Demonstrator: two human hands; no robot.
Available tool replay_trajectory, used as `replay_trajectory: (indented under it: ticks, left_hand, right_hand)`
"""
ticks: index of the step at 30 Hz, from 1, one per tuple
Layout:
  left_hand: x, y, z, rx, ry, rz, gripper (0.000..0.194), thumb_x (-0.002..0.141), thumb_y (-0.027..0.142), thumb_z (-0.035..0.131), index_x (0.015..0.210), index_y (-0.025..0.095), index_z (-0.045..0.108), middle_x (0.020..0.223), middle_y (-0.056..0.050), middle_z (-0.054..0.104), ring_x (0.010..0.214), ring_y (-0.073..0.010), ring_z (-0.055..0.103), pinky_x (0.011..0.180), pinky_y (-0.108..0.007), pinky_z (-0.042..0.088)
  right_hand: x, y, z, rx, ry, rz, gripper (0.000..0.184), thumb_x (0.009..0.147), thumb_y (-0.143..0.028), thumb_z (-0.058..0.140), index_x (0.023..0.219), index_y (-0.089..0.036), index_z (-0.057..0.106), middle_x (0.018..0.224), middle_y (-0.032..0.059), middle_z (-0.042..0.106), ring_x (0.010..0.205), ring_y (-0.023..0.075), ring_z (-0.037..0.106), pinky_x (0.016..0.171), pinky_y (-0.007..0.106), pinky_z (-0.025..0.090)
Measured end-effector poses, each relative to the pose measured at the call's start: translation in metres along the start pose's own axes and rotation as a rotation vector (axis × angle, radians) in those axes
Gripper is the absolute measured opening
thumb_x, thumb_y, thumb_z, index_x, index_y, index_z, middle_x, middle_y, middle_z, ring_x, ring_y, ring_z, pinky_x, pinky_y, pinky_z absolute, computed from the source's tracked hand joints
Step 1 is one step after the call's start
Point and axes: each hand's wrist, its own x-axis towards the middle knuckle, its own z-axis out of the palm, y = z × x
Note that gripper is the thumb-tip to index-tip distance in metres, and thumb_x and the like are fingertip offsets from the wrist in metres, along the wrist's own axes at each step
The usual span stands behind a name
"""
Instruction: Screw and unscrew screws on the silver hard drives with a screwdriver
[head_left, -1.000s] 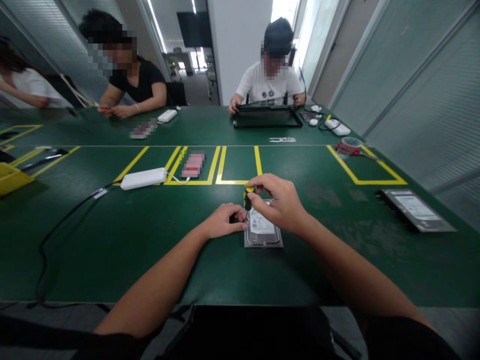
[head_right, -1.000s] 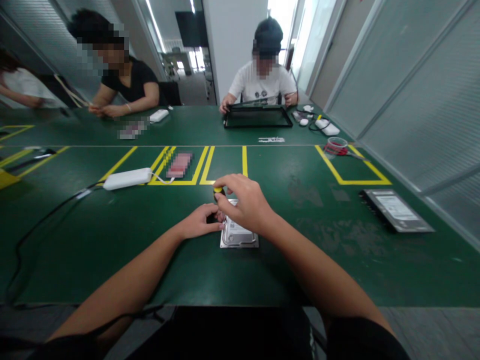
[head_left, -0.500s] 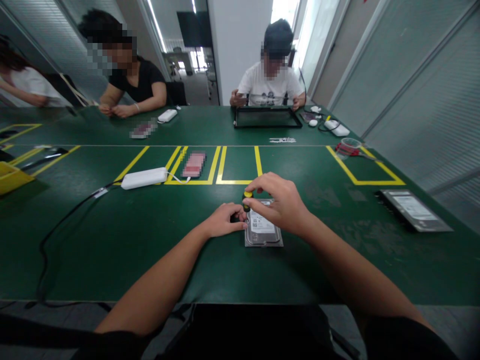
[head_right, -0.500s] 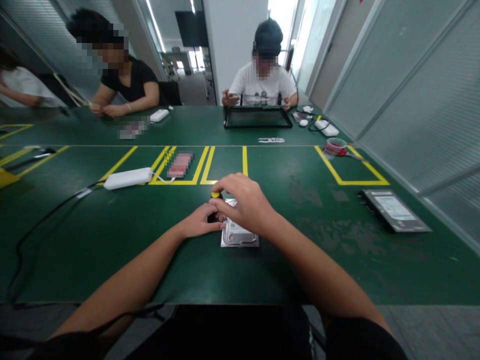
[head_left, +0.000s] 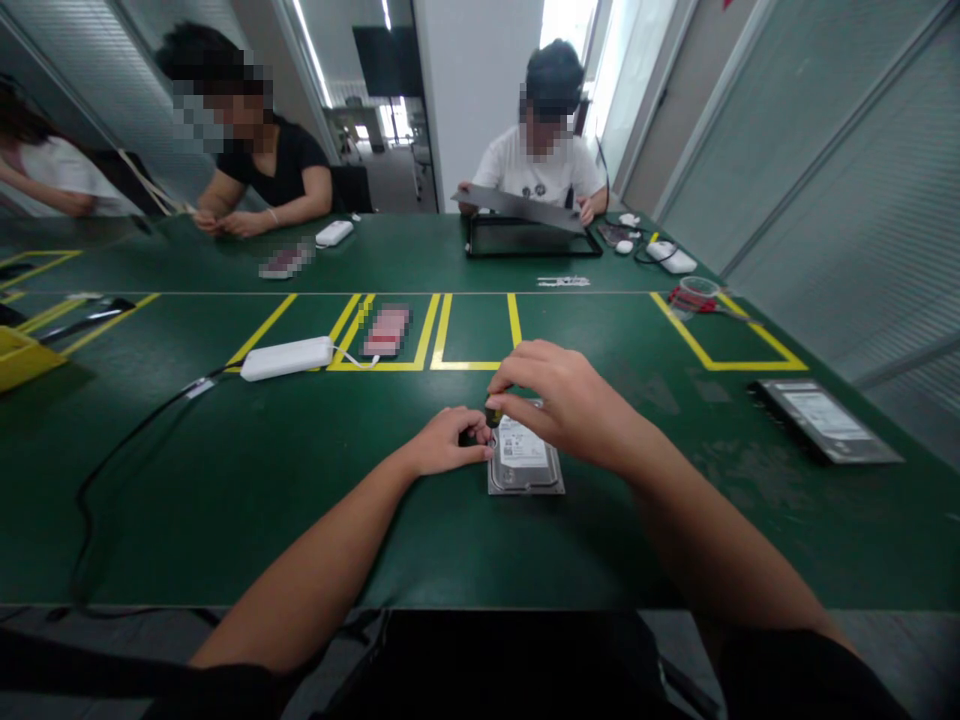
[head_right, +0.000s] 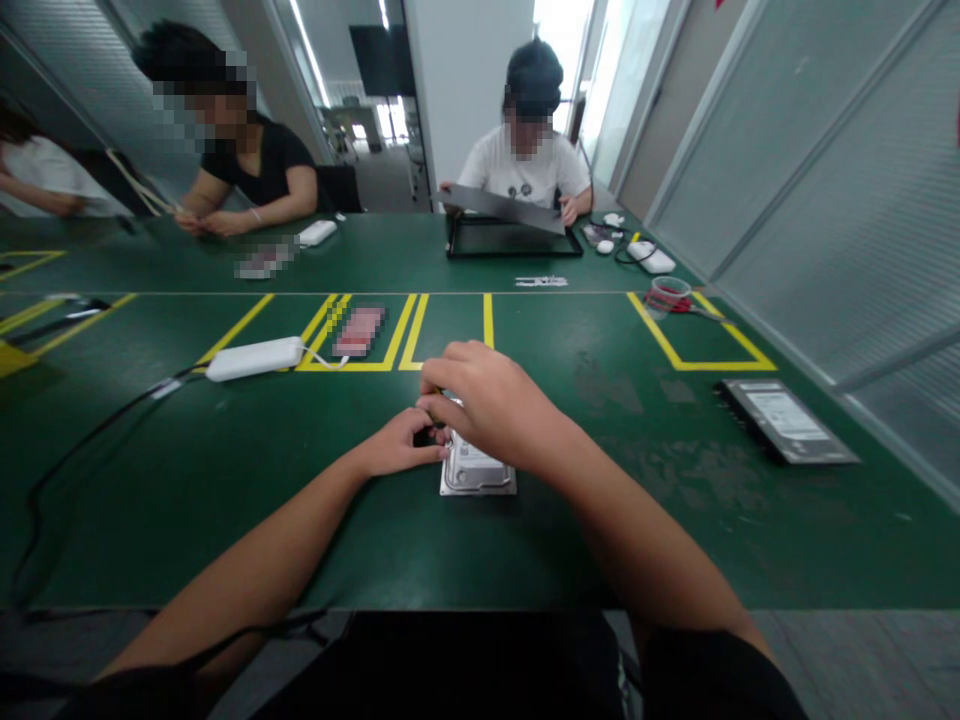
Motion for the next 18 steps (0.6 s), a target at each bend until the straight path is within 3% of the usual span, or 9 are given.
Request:
replay_trajectory:
  ticks: [4,10,18]
  left_hand:
    - [0.000,0.000,0.000,-0.009,-0.008,0.004,0.026,0.082,0.042,0.068,0.088,0.017,0.063,0.082,0.000,0.062,0.076,-0.0151,0.057,0.072,-0.028,0.044]
    - [0.000,0.000,-0.001,0.031,0.007,0.006,0.031,0.082,0.047,0.068,0.091,0.018,0.065,0.082,0.000,0.062,0.077,-0.0162,0.057,0.070,-0.028,0.043]
    - [0.000,0.001,-0.001,0.030,-0.003,0.013,0.027,0.082,0.044,0.068,0.091,0.018,0.065,0.082,0.000,0.061,0.077,-0.0160,0.056,0.070,-0.027,0.041]
  right_hand:
    - [0.000,-0.008,-0.011,-0.010,-0.107,0.043,0.011,0.090,-0.022,0.055,0.088,-0.017,0.064,0.088,0.0047,0.062,0.083,0.0150,0.053,0.075,0.027,0.036]
    - [-0.007,-0.023,-0.021,-0.116,-0.166,0.158,0.014,0.091,-0.025,0.053,0.081,-0.017,0.060,0.082,0.0042,0.061,0.075,0.0136,0.051,0.067,0.027,0.033]
    - [-0.008,-0.028,-0.026,-0.239,-0.194,0.142,0.012,0.091,-0.025,0.055,0.083,-0.018,0.060,0.082,0.0049,0.063,0.070,0.0136,0.049,0.060,0.029,0.026]
